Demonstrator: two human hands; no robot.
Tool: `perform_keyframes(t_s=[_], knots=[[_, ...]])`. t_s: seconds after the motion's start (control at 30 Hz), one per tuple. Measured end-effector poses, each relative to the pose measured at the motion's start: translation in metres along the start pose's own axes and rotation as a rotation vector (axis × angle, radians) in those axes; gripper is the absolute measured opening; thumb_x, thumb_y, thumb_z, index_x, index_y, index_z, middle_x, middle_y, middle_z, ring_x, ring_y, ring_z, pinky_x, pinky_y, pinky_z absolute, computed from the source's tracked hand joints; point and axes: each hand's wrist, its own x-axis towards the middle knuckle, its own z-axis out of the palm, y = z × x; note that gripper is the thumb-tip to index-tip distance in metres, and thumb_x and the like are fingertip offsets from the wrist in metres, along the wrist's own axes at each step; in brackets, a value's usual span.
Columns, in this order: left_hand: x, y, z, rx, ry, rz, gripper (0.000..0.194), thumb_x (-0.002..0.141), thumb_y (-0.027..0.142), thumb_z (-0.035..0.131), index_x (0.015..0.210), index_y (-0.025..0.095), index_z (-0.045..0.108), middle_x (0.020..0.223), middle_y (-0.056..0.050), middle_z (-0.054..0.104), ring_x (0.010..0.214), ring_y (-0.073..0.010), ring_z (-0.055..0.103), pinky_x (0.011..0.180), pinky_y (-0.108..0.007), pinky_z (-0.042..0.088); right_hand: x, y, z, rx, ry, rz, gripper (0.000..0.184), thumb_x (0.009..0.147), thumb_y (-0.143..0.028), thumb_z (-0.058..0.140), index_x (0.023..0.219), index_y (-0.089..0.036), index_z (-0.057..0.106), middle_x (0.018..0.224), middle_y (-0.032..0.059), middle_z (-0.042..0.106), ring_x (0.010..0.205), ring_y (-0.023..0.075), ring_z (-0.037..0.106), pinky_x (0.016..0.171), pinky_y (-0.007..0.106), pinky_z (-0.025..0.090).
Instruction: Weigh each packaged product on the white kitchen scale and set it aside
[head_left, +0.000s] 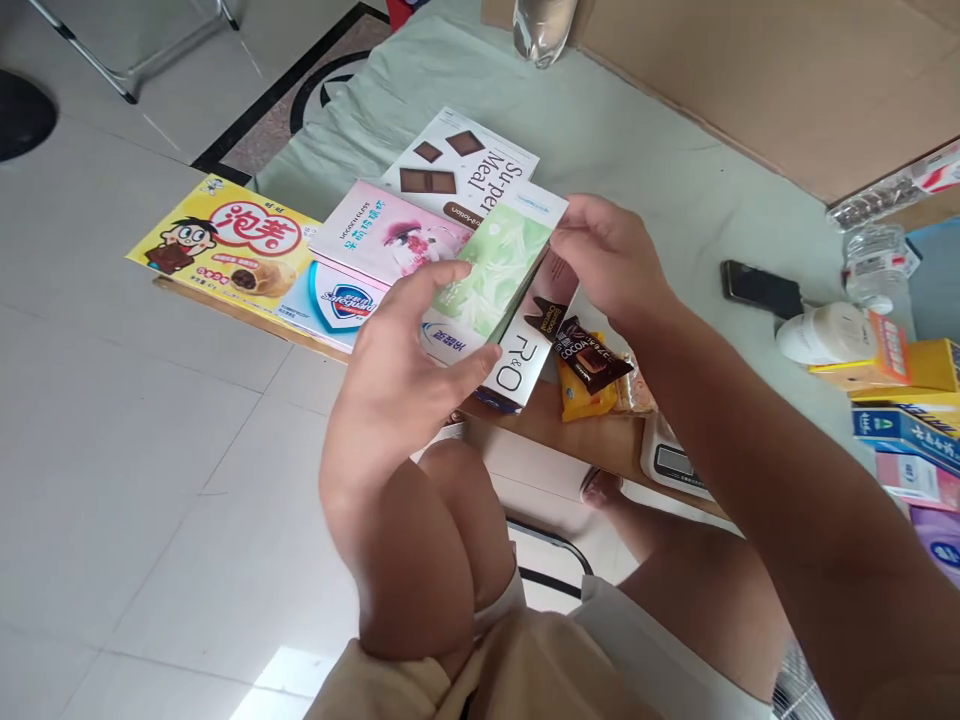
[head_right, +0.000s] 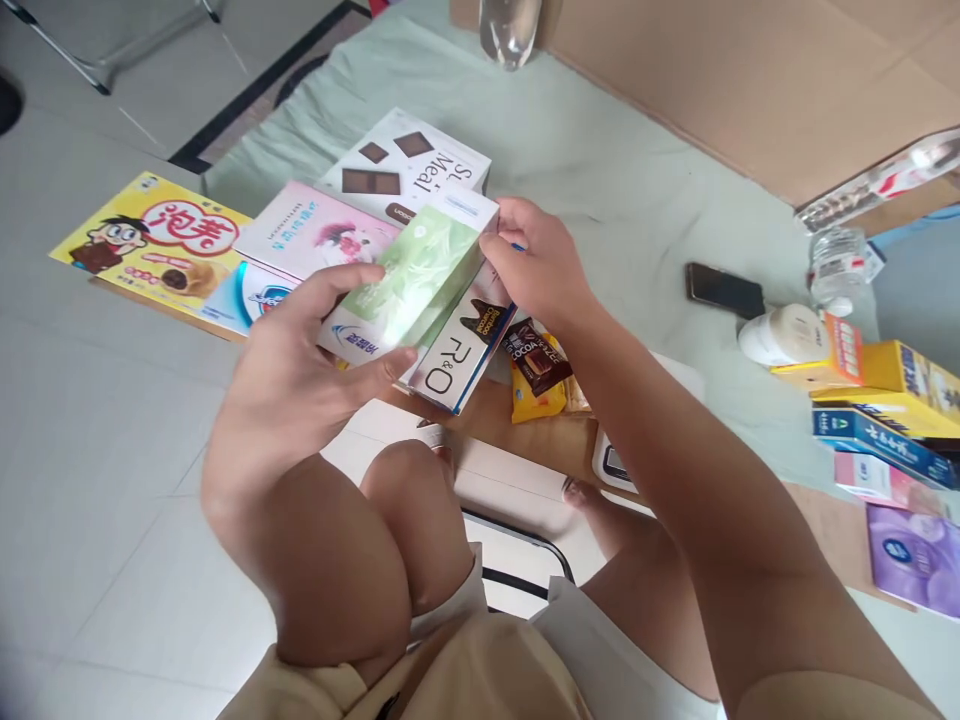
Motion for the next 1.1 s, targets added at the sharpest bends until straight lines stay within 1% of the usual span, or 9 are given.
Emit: perform_keyframes(t_s=[0.07, 0.1, 0.2, 0.33, 0.43, 0.6, 0.83, 0.97, 1.1], knots=[[0.001, -0.002, -0.002, -0.048, -0.024, 0.002, 0.054, 0.082, 0.027, 0.079, 0.134, 0.024, 0.064, 0.146, -0.006, 0.067, 0.139, -0.0338, 0.062, 0.128, -0.056, 0.046, 0.004, -0.002, 0.001, -0.087, -0.134, 0.065, 0.013, 0.094, -0.034, 0.065, 0.101, -0.025, 0.072, 0.083, -0.0001, 0.073, 0.082, 0.0184, 0.072, 0.089, 0.039, 0.061], [0.001, -0.003, -0.002, -0.073, -0.032, 0.005, 0.053, 0.084, 0.03, 0.078, 0.134, 0.025, 0.064, 0.147, -0.007, 0.066, 0.138, -0.0329, 0.062, 0.127, -0.055, 0.047, 0.005, -0.004, 0.002, -0.091, -0.142, 0.1, 0.014, 0.094, -0.033, 0.064, 0.102, -0.024, 0.071, 0.086, 0.0, 0.074, 0.081, 0.0181, 0.071, 0.088, 0.039, 0.06], [0.0, -0.004, -0.005, -0.09, -0.027, 0.006, 0.043, 0.09, 0.036, 0.072, 0.132, 0.027, 0.065, 0.143, -0.006, 0.069, 0.134, -0.03, 0.064, 0.121, -0.05, 0.052, 0.007, -0.01, 0.002, -0.124, -0.124, 0.149, 0.015, 0.094, -0.028, 0.059, 0.101, -0.024, 0.071, 0.093, -0.0004, 0.075, 0.086, 0.0171, 0.069, 0.09, 0.038, 0.057], [-0.005, -0.004, -0.013, -0.033, 0.04, -0.019, 0.039, 0.092, 0.029, 0.065, 0.131, 0.024, 0.066, 0.134, -0.007, 0.072, 0.127, -0.0285, 0.067, 0.115, -0.046, 0.056, 0.008, -0.012, 0.004, -0.18, -0.082, 0.161, 0.014, 0.095, -0.03, 0.059, 0.099, -0.024, 0.07, 0.096, 0.0, 0.074, 0.093, 0.0174, 0.068, 0.092, 0.037, 0.055], [-0.008, -0.002, -0.016, -0.058, -0.004, -0.059, 0.032, 0.095, 0.025, 0.06, 0.126, 0.023, 0.069, 0.127, -0.007, 0.075, 0.12, -0.0279, 0.071, 0.109, -0.047, 0.059, 0.009, -0.008, 0.006, -0.177, -0.09, 0.164, 0.014, 0.096, -0.036, 0.06, 0.098, -0.024, 0.067, 0.09, -0.0006, 0.071, 0.086, 0.0167, 0.066, 0.086, 0.037, 0.055], [-0.008, 0.003, -0.015, -0.067, -0.038, -0.12, 0.027, 0.097, 0.024, 0.056, 0.12, 0.025, 0.07, 0.122, -0.006, 0.078, 0.12, -0.028, 0.072, 0.103, -0.047, 0.061, 0.008, -0.005, 0.007, -0.105, -0.076, 0.256, 0.01, 0.096, -0.032, 0.058, 0.094, -0.023, 0.061, 0.079, -0.0013, 0.064, 0.074, 0.0147, 0.061, 0.075, 0.034, 0.054], [-0.011, 0.008, -0.02, -0.016, -0.039, -0.236, 0.025, 0.098, 0.036, 0.06, 0.117, 0.024, 0.071, 0.115, -0.005, 0.079, 0.107, -0.0269, 0.075, 0.087, -0.039, 0.065, 0.006, -0.006, 0.008, -0.097, -0.056, 0.24, 0.01, 0.098, -0.032, 0.059, 0.093, -0.023, 0.058, 0.086, -0.0009, 0.064, 0.08, 0.0143, 0.062, 0.084, 0.035, 0.057], [-0.012, 0.01, -0.021, -0.016, -0.061, -0.273, 0.03, 0.098, 0.042, 0.058, 0.115, 0.022, 0.072, 0.106, -0.005, 0.08, 0.096, -0.0258, 0.075, 0.092, -0.042, 0.063, 0.005, -0.007, 0.008, -0.127, -0.049, 0.221, 0.01, 0.098, -0.032, 0.058, 0.094, -0.023, 0.059, 0.087, -0.0008, 0.065, 0.083, 0.0147, 0.064, 0.089, 0.036, 0.057], [-0.009, 0.01, -0.017, -0.015, -0.058, -0.246, 0.027, 0.097, 0.04, 0.057, 0.112, 0.022, 0.072, 0.102, -0.006, 0.081, 0.096, -0.0259, 0.074, 0.094, -0.042, 0.059, 0.005, -0.002, 0.006, -0.128, -0.07, 0.216, 0.015, 0.101, -0.039, 0.056, 0.099, -0.025, 0.061, 0.091, -0.0003, 0.068, 0.086, 0.0154, 0.065, 0.092, 0.037, 0.057]])
